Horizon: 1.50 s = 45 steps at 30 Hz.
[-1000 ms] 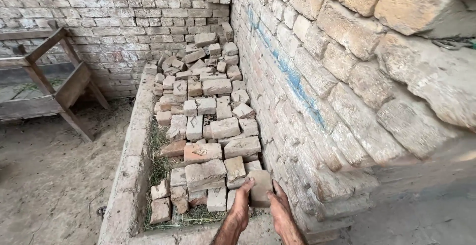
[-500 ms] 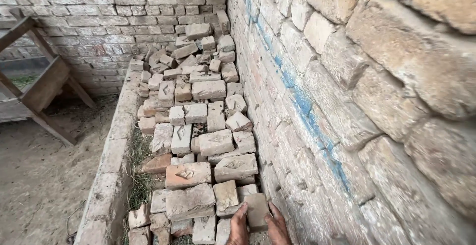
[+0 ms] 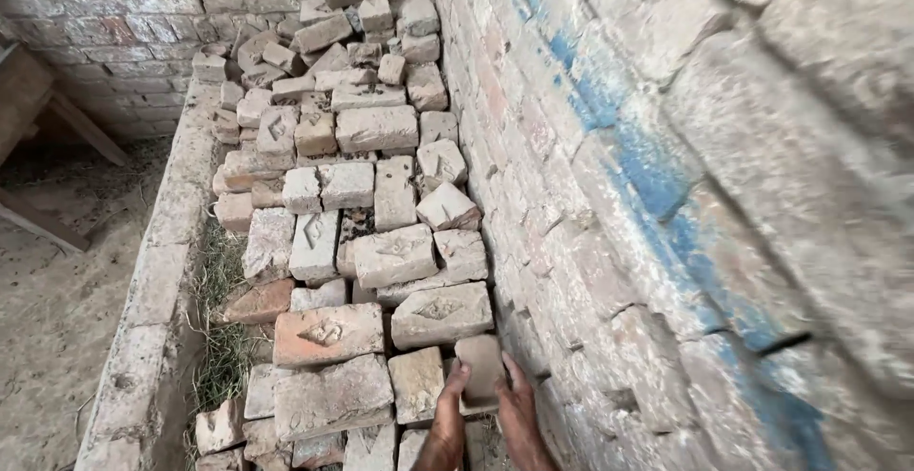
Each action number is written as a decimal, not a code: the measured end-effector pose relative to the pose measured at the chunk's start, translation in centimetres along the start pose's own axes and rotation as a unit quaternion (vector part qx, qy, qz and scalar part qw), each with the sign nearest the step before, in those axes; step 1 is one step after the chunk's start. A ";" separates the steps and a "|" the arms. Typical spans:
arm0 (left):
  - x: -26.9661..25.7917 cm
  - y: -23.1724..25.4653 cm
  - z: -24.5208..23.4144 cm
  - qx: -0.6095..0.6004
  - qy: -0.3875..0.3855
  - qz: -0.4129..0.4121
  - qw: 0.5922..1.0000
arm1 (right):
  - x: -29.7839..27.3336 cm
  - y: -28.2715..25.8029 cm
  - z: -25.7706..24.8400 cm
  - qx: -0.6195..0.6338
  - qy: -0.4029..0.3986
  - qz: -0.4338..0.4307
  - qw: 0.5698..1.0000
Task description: Moving bricks and preparing a wall segment for repair or construction.
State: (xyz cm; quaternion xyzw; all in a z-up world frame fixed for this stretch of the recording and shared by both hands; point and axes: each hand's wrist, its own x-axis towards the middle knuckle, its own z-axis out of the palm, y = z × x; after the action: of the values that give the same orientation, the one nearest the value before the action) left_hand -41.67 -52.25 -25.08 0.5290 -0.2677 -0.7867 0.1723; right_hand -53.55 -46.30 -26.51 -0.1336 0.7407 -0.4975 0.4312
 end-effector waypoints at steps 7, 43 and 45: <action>3.9 -5.2 -2.6 0.023 -0.026 -0.068 0.997 | 5.7 8.5 2.9 -0.184 -0.126 -0.106 0.969; -35.1 5.2 -35.8 -0.370 0.270 0.369 0.809 | -6.7 -9.2 15.7 -0.135 -0.185 -0.303 0.925; -38.9 4.1 -36.2 -0.379 0.296 0.373 0.794 | -11.6 -11.7 17.8 -0.146 -0.215 -0.218 0.941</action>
State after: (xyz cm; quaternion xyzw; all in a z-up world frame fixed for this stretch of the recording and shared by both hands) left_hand 6.61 -42.63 -4.55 0.4877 -0.0607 -0.5051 0.7095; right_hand -35.64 -55.52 -13.02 -0.4573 0.6476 -0.4248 0.4371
